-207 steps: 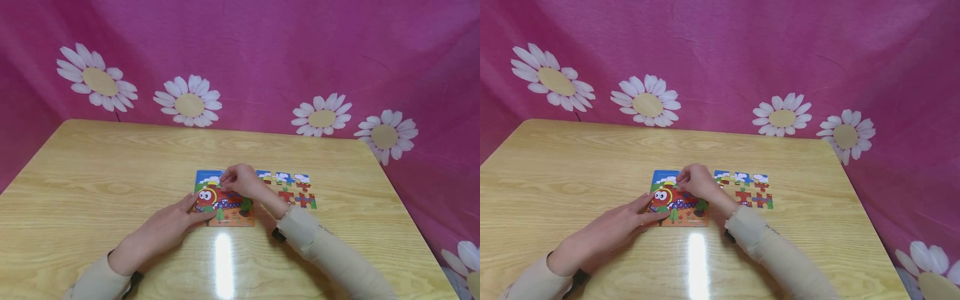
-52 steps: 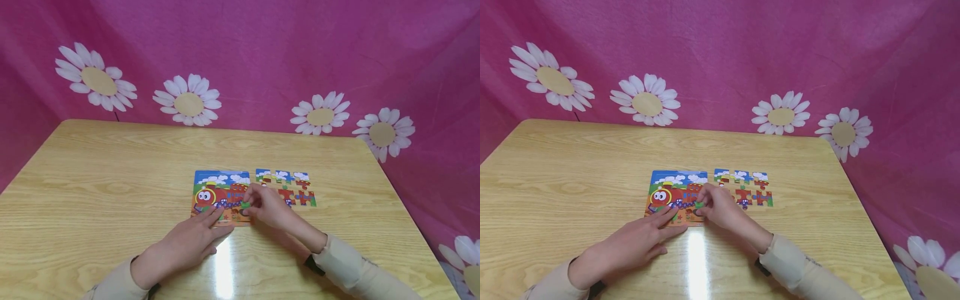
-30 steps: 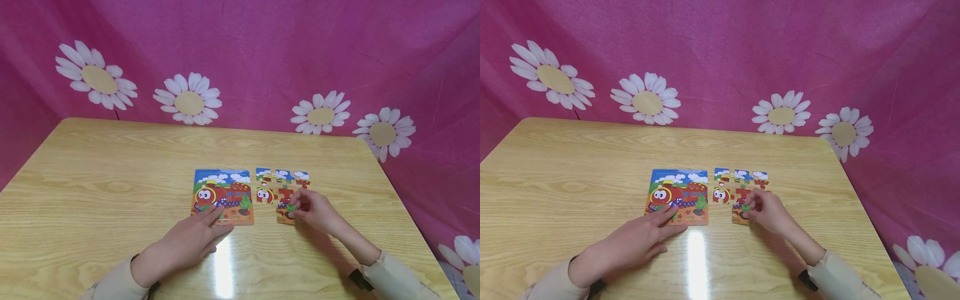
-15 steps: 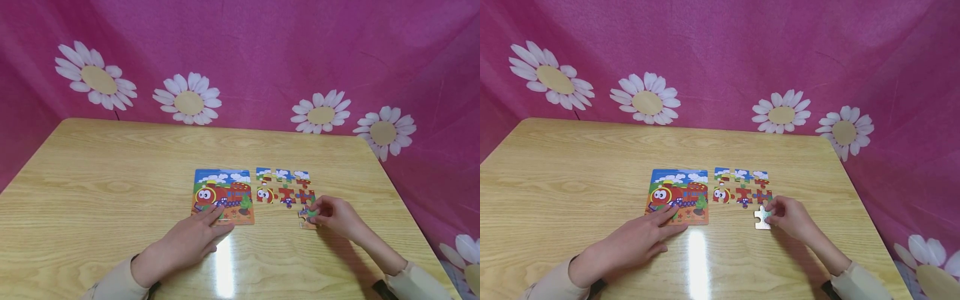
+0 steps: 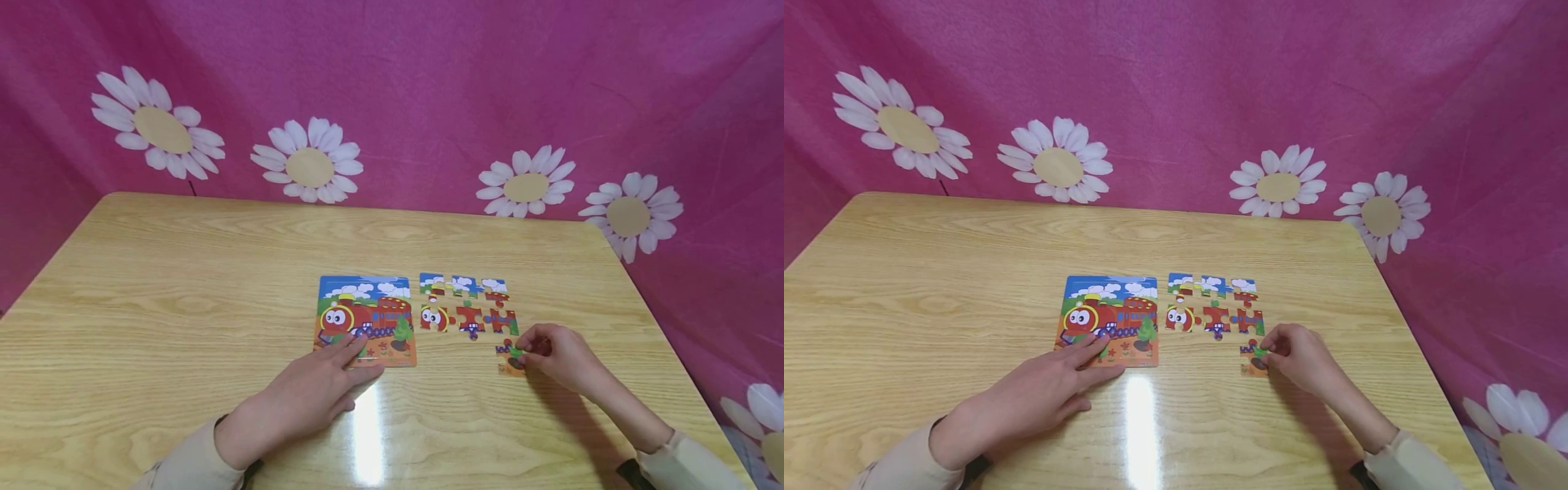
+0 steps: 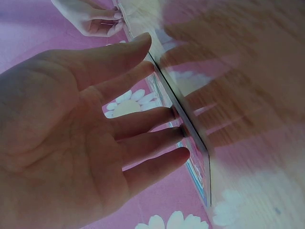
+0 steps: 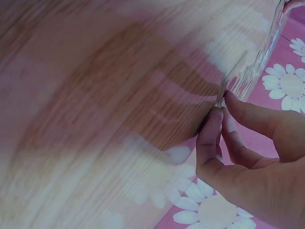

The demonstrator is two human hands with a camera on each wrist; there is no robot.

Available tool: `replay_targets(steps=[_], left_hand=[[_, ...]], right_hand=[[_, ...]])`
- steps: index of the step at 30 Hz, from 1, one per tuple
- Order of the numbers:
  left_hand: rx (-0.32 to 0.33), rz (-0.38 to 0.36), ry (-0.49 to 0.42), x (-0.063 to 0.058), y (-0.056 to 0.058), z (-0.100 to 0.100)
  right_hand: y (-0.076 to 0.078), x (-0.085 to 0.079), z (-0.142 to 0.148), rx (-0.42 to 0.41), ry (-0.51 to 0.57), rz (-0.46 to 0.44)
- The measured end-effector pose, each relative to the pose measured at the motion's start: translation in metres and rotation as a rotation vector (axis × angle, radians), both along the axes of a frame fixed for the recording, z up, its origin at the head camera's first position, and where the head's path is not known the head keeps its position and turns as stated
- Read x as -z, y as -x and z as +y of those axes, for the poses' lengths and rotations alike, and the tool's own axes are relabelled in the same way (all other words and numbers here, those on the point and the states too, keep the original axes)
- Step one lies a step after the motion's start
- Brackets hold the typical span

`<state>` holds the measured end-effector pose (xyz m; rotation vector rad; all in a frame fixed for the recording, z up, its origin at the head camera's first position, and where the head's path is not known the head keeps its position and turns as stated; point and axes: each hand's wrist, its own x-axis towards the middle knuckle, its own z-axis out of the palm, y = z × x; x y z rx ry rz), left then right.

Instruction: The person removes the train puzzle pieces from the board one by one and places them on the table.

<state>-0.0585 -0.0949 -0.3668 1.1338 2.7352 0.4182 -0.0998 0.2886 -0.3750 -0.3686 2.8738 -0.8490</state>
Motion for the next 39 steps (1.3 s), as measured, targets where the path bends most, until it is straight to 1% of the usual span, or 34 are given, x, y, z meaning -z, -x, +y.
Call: replay_targets(steps=[5,8,11,16,21,23,25,29,33,35,39], left_hand=[[0.006,0.032,-0.006,0.0,0.0,0.0],[0.011,0.068,-0.021,0.001,0.001,-0.001],[0.011,0.093,-0.029,0.001,0.001,-0.001],[0.004,0.099,-0.039,-0.002,0.0,-0.003],[-0.022,0.084,-0.041,-0.004,0.0,-0.009],[-0.02,0.099,-0.036,-0.003,0.0,-0.013],[-0.015,0.118,-0.032,-0.001,-0.001,-0.017],[-0.007,0.151,-0.006,0.002,-0.003,-0.024],[-0.01,0.157,-0.016,0.004,-0.004,-0.028],[-0.013,0.144,-0.024,0.004,-0.004,-0.029],[-0.038,0.078,-0.031,0.004,-0.003,-0.028]], right_hand=[[0.0,-0.001,0.001,0.012,-0.002,-0.005],[0.001,-0.004,-0.001,0.019,0.005,0.005],[0.003,-0.009,-0.009,0.012,0.039,0.017],[0.01,-0.016,-0.038,-0.029,0.114,-0.016],[0.021,-0.016,-0.077,-0.118,0.199,-0.036],[0.026,-0.015,-0.092,-0.154,0.229,-0.049],[0.03,-0.015,-0.107,-0.172,0.251,-0.069],[0.037,-0.014,-0.132,-0.19,0.254,-0.101],[0.042,-0.009,-0.152,-0.203,0.244,-0.138],[0.044,-0.007,-0.16,-0.211,0.234,-0.138],[0.045,-0.006,-0.17,-0.234,0.224,-0.135]])
